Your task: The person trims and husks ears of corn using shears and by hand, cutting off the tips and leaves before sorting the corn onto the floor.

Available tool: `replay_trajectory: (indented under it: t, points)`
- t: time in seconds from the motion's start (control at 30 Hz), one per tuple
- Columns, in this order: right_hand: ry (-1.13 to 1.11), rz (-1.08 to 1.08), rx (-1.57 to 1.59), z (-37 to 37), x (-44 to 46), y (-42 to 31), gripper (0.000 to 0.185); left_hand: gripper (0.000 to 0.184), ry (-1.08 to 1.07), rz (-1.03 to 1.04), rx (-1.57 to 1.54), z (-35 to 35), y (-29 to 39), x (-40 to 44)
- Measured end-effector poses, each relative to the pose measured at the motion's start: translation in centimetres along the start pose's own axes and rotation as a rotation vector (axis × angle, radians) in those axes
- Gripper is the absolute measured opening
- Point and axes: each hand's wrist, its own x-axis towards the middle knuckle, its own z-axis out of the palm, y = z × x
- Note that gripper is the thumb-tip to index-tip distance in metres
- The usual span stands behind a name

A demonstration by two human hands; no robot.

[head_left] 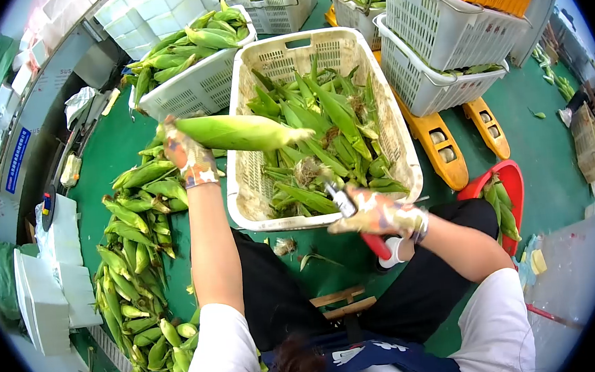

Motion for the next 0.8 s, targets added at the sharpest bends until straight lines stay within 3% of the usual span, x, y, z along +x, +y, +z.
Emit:
replay_trajectory:
  t: [0.03,0.1,0.17,0.23,0.27,0.33,0.4,0.43,0.47,0.5,0.57,0.63,0.7,0.77,0.8]
  points:
    - [0.004,-0.029,0.044,0.9,0.3,-0.7,0.065,0.032,0.191,-0.031,0.024,1.6,0.8,-0.7]
    - [-0.064,0.134,0.182,0.9,0.7,-2.1,0.095,0.032,0.164,-0.027,-0.07,1.0,0.6,-0.3]
    - [-0.009,0.114,0.416,1.2,1.9,-2.5,0.084,0.033,0.202,0.001,-0.071,2.2,0.0,-1.2]
    - [0.017,-0.153,0.469,1.9,5.2,0.1,0.051,0.034,0.248,0.044,-0.004,3.0,-0.5,-2.3]
    - [0.025,-0.286,0.496,1.6,6.2,-0.1,0.035,0.034,0.162,-0.002,-0.026,2.9,-0.9,-2.4]
    - [0.119,-0.239,0.843,0.4,6.8,-1.7,0.041,0.034,0.028,-0.073,-0.086,3.4,-1.0,-3.3]
    - [0.137,-0.586,0.669,0.1,6.9,-1.1,0.032,0.034,-0.085,-0.134,-0.206,3.3,-1.0,-3.3]
    - [0.201,-0.419,0.688,1.2,7.7,-0.5,0.025,0.033,-0.185,-0.185,-0.34,3.4,-1.1,-3.2]
    - [0.261,-0.246,0.718,2.3,8.4,0.2,0.019,0.035,-0.116,-0.061,-0.161,4.5,-0.7,-4.2]
    - [0.316,-0.08,0.758,3.5,9.1,0.9,0.013,0.035,-0.119,-0.067,-0.163,4.1,-0.8,-3.8]
    - [0.29,-0.253,0.768,2.1,7.5,0.0,0.015,0.036,-0.1,-0.142,-0.187,2.7,-0.8,-2.7]
    - [0.077,-0.009,0.715,0.2,5.4,-0.8,0.014,0.036,-0.054,-0.118,-0.202,2.1,-0.3,-1.6]
    - [0.119,-0.839,0.005,0.0,5.9,3.1,0.016,0.036,0.156,0.048,0.041,0.5,2.1,0.3]
    - [0.004,-0.683,-0.04,-0.5,4.4,3.7,0.023,0.037,-0.131,0.135,0.207,-5.2,6.9,2.7]
    - [-0.051,-0.605,-0.069,-0.7,3.6,4.0,0.027,0.039,-0.415,0.217,-0.048,-8.0,9.4,1.5]
